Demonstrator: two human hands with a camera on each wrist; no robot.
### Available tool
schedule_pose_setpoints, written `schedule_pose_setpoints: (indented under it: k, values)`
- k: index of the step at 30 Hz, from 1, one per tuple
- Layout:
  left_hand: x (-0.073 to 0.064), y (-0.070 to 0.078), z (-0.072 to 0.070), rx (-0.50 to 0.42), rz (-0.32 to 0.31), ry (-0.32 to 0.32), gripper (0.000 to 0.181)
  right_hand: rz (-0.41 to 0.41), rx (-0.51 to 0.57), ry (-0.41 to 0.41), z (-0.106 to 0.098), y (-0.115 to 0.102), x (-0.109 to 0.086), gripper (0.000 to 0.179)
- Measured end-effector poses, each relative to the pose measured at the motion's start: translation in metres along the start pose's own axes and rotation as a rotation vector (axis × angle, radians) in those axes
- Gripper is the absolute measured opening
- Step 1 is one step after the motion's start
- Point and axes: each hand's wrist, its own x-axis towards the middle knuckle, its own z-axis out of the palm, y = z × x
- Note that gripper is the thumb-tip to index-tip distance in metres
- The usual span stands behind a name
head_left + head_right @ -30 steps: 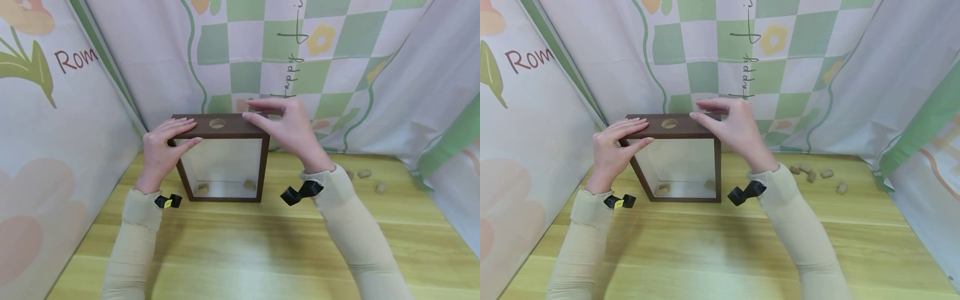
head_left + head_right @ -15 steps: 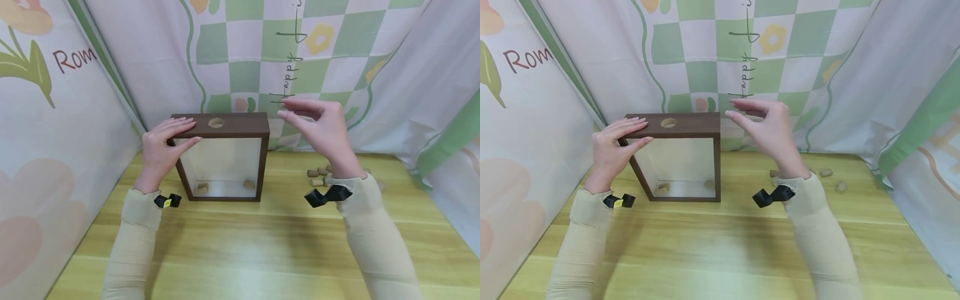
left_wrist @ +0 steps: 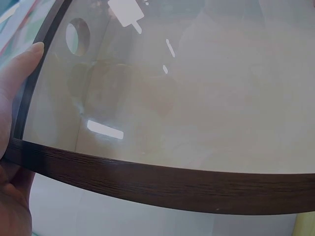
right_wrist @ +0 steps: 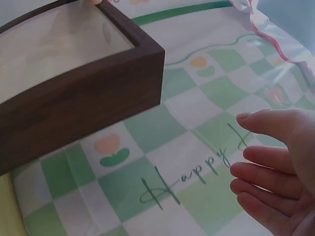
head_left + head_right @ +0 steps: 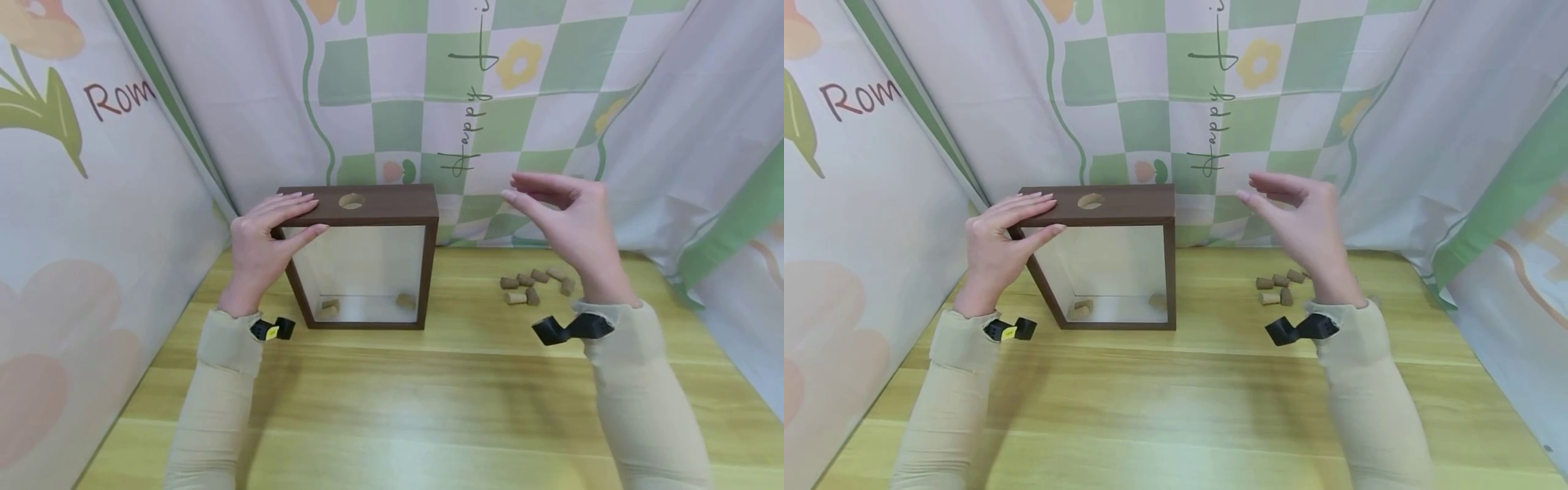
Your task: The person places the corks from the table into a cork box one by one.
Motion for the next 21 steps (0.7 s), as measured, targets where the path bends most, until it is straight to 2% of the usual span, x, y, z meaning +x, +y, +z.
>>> schedule_pose_setpoints:
  k: [8, 21]
  values:
    - [0.0, -0.001, -0.001, 0.007, 0.013, -0.007, 0.039, 0.13, -0.008, 0.026, -0.019, 0.023, -0.008, 0.047]
    - [0.0, 0.0, -0.001, -0.003, -0.007, -0.004, 0.039, 0.204, -0.126, 0.008, -0.034, 0.066, -0.025, 0.056]
